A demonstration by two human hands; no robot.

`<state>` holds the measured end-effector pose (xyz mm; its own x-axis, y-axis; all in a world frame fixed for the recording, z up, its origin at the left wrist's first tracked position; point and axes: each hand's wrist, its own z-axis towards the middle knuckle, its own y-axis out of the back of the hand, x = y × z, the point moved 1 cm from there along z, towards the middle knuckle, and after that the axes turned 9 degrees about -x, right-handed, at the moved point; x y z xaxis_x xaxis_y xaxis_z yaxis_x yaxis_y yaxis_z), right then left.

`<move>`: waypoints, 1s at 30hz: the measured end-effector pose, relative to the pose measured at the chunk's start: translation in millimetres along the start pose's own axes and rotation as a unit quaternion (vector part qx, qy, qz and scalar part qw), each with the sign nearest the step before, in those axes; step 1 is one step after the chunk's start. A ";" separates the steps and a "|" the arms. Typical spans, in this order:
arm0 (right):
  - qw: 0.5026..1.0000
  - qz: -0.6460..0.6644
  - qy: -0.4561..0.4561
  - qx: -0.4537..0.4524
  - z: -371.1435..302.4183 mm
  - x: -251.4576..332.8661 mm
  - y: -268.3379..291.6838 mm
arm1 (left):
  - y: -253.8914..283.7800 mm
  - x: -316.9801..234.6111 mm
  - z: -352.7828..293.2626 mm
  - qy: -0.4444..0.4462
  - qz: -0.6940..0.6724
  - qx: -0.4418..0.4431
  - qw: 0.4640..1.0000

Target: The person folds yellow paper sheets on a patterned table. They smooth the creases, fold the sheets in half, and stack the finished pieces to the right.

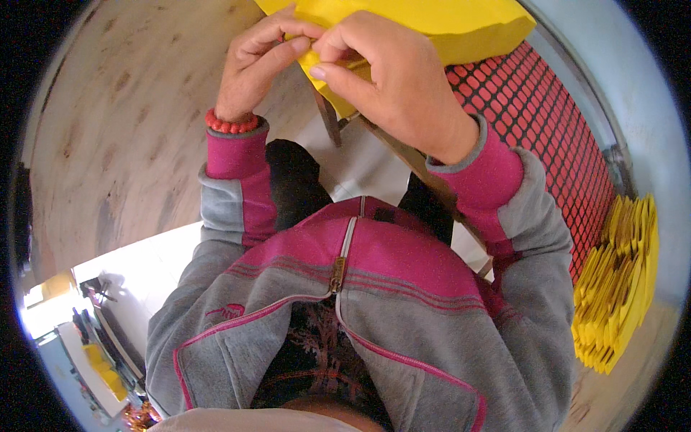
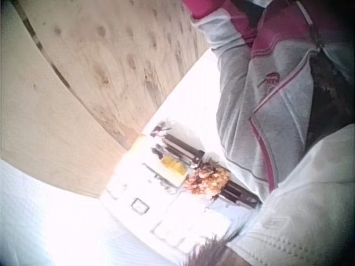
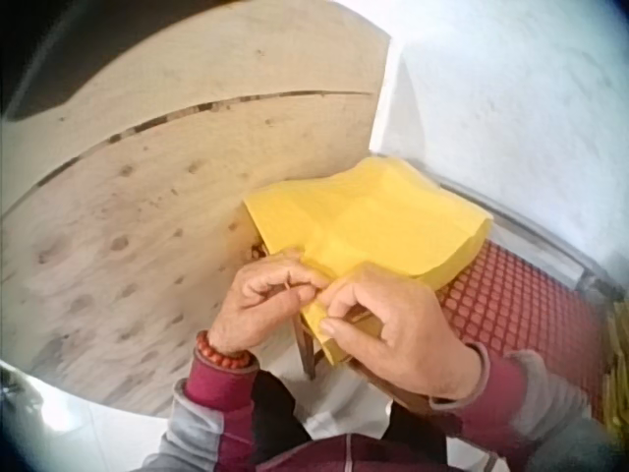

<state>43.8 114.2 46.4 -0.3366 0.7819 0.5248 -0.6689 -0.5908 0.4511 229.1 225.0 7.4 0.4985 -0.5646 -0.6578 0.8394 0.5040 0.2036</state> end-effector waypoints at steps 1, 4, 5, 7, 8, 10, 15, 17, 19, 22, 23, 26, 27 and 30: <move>1.000 -0.001 -0.008 0.013 -0.7 3.6 3.0 | -0.8 -0.9 1.3 0.005 -0.003 -0.001 1.000; 0.999 -0.030 -0.045 0.008 -13.2 22.5 17.3 | -6.8 0.0 2.4 0.020 -0.005 -0.004 1.000; 0.997 -0.022 -0.067 -0.002 -23.6 31.8 21.9 | -7.6 1.0 3.0 0.018 0.006 -0.009 1.000; 0.996 -0.063 -0.041 0.046 -45.6 51.9 41.8 | -8.6 2.9 3.1 0.023 0.011 -0.010 1.000; 0.994 -0.025 -0.048 0.090 -59.8 57.5 46.2 | -8.4 3.6 3.0 0.028 0.007 -0.007 1.000; 0.978 0.088 -0.125 0.144 -96.5 58.4 41.9 | -8.2 5.2 2.4 0.032 -0.001 -0.006 0.999; 0.940 0.027 -0.317 0.125 -201.1 -11.8 -0.9 | -10.0 9.5 1.8 0.071 -0.057 -0.030 0.995; 0.944 -0.129 -0.300 0.050 -237.3 -46.2 -2.9 | -11.1 10.8 1.2 0.093 -0.084 -0.045 0.991; 0.928 -0.253 -0.271 -0.028 -265.5 -77.1 -2.3 | -12.6 12.1 0.3 0.113 -0.114 -0.058 0.985; 0.872 -0.417 -0.254 -0.049 -290.3 -118.9 -0.2 | -11.7 12.4 -0.6 0.115 -0.057 -0.070 0.989; 0.853 -0.454 -0.255 -0.040 -294.1 -131.8 1.2 | -11.4 12.2 -0.2 0.116 -0.063 -0.067 0.989; 0.828 -0.514 -0.218 -0.058 -301.1 -158.2 -2.1 | -8.8 9.1 1.7 0.112 -0.036 -0.060 0.991; 0.825 -0.519 -0.217 -0.064 -303.8 -162.7 -2.0 | -6.5 6.7 2.5 0.109 -0.002 -0.057 0.992; 0.823 -0.514 -0.227 -0.075 -311.8 -167.7 0.1 | -8.4 2.0 5.8 0.066 0.045 -0.026 0.996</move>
<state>-106.4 45.1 -266.6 0.7195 0.6777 0.1520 -0.5312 0.3958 0.7491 224.3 215.8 8.7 0.5361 -0.4265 -0.7285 0.7783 0.5840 0.2309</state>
